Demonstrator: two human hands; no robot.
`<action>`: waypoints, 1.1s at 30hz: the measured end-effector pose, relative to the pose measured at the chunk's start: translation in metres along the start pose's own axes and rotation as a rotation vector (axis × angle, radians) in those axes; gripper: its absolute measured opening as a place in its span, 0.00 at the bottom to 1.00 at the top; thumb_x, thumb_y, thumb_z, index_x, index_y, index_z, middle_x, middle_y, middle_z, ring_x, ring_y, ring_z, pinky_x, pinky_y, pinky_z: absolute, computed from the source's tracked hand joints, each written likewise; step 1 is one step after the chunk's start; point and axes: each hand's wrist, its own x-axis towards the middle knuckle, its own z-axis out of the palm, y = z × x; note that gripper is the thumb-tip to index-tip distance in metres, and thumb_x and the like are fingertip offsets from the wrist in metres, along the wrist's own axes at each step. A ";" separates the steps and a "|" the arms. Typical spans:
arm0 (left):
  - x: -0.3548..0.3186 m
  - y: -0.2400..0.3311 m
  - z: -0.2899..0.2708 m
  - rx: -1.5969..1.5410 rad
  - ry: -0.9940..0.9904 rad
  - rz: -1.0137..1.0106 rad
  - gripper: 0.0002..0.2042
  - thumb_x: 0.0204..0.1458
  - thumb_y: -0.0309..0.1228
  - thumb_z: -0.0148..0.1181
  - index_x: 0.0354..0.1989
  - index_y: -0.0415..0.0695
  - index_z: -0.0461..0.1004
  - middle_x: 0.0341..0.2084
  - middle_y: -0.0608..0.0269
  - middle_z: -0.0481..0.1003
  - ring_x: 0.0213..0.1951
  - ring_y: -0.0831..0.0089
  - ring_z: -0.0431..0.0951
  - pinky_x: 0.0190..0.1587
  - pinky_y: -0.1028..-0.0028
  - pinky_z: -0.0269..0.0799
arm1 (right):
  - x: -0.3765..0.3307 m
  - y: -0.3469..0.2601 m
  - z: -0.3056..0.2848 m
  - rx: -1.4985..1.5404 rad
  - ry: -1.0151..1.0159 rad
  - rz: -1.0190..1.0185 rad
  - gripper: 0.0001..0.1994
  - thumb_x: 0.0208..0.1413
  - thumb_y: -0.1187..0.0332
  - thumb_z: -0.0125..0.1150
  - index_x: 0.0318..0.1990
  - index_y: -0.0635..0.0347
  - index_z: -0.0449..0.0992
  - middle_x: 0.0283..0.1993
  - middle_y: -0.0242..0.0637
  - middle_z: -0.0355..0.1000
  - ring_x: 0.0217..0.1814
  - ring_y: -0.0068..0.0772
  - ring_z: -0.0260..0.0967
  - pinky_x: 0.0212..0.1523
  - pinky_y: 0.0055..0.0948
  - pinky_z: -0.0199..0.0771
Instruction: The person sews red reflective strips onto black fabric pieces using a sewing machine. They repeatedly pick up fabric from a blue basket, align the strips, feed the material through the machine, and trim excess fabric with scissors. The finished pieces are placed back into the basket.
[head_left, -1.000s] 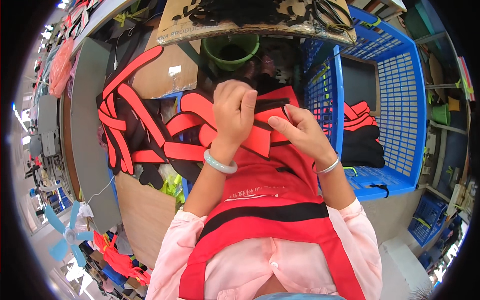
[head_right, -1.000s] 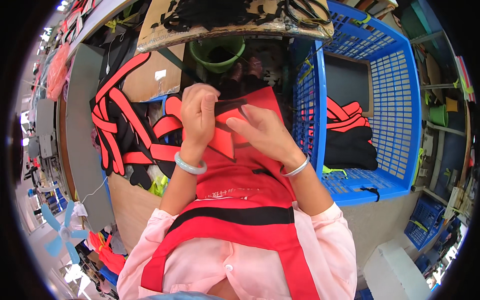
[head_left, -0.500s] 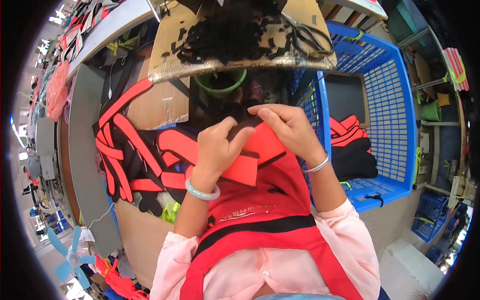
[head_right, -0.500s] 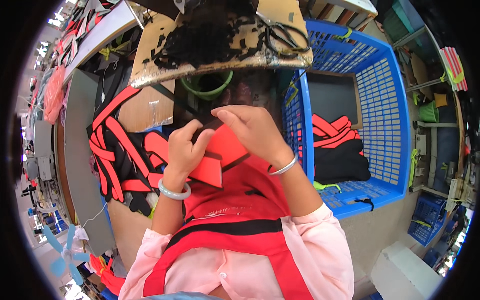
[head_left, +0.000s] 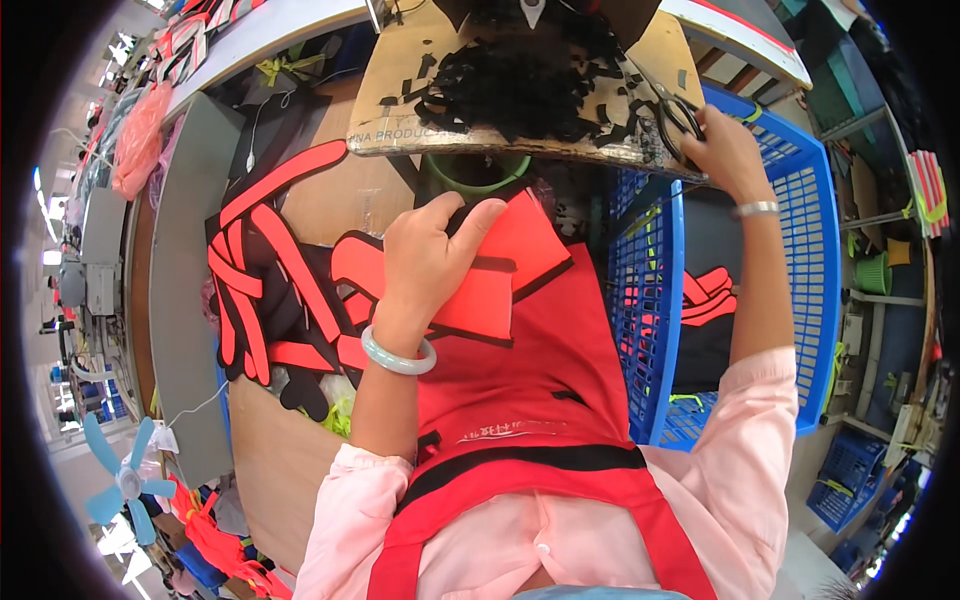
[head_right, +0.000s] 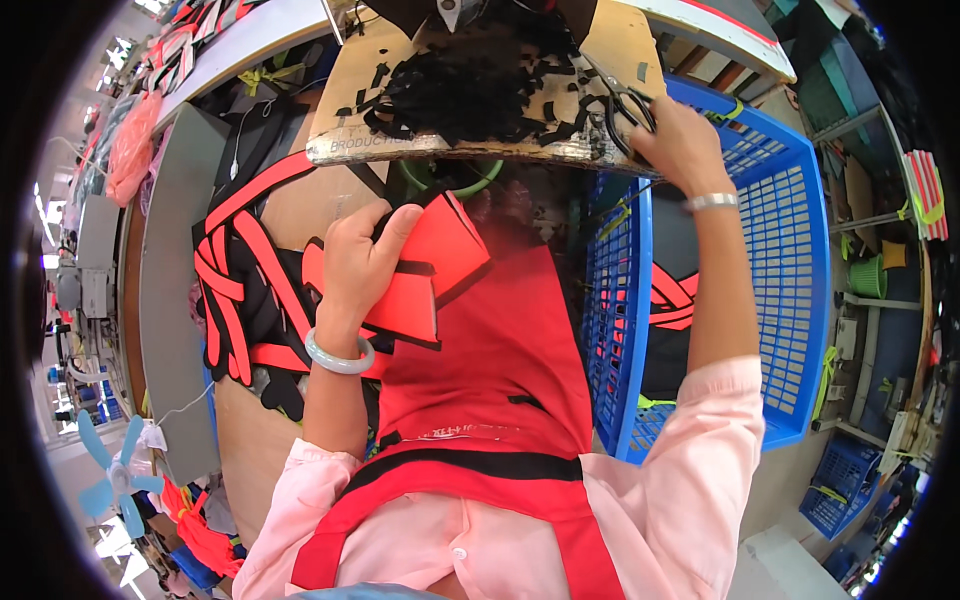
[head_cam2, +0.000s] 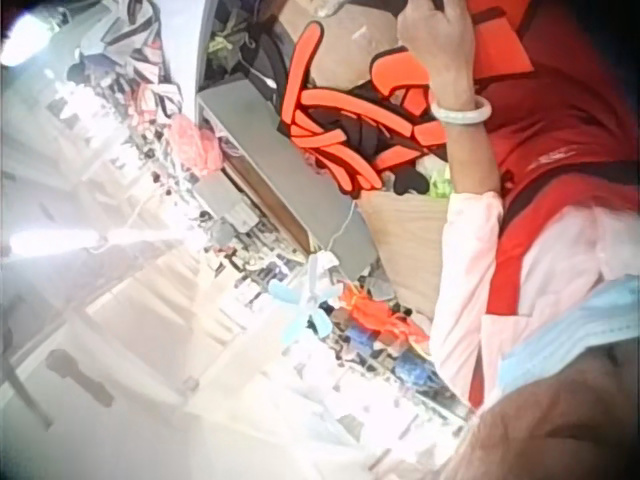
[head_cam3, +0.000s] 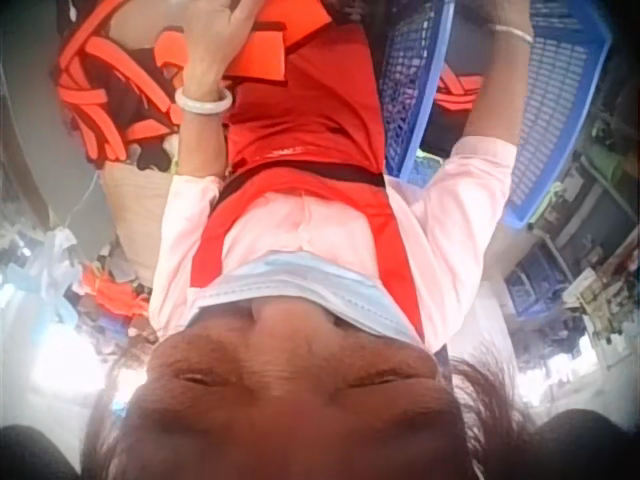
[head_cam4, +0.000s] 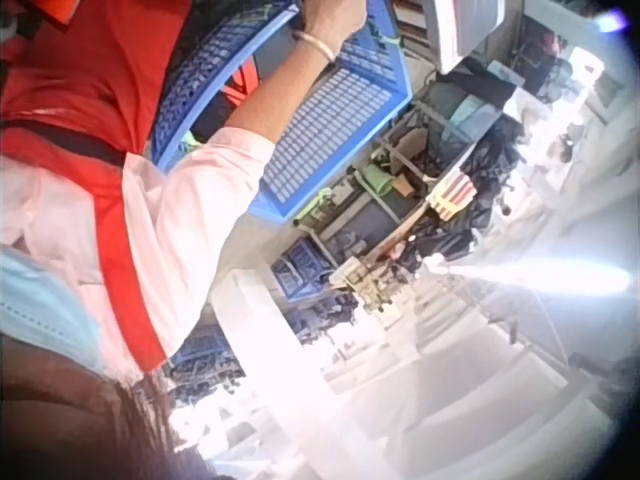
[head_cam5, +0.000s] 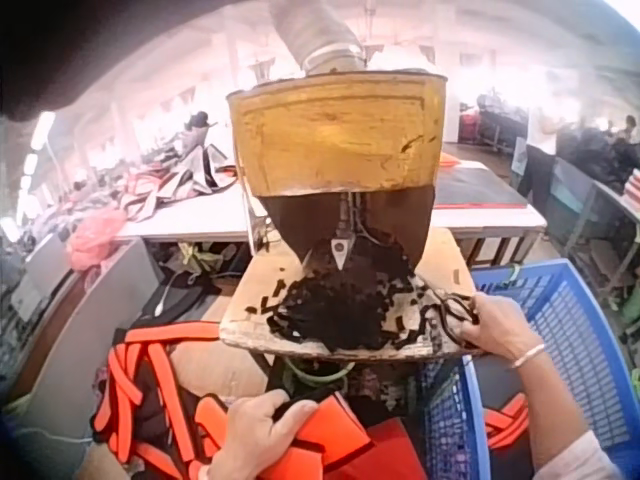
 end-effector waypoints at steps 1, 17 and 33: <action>-0.003 -0.002 0.001 -0.017 0.009 -0.002 0.27 0.53 0.52 0.62 0.17 0.37 0.70 0.10 0.50 0.66 0.15 0.52 0.68 0.20 0.62 0.61 | -0.018 -0.011 -0.011 0.178 -0.047 0.061 0.17 0.50 0.63 0.59 0.43 0.66 0.71 0.32 0.48 0.75 0.35 0.49 0.75 0.38 0.40 0.74; -0.042 0.004 0.022 -0.117 -0.099 0.138 0.25 0.57 0.42 0.61 0.16 0.37 0.60 0.11 0.59 0.54 0.16 0.74 0.52 0.18 0.70 0.52 | -0.186 -0.132 -0.015 0.666 -0.187 -0.071 0.42 0.38 0.44 0.71 0.55 0.67 0.67 0.43 0.47 0.69 0.44 0.49 0.66 0.44 0.39 0.62; -0.051 0.007 0.019 -0.166 -0.251 0.117 0.24 0.49 0.47 0.65 0.15 0.39 0.70 0.10 0.51 0.63 0.14 0.59 0.62 0.19 0.66 0.56 | -0.221 -0.132 0.006 0.751 -0.207 -0.003 0.20 0.43 0.57 0.69 0.36 0.63 0.71 0.20 0.42 0.68 0.23 0.47 0.67 0.28 0.40 0.66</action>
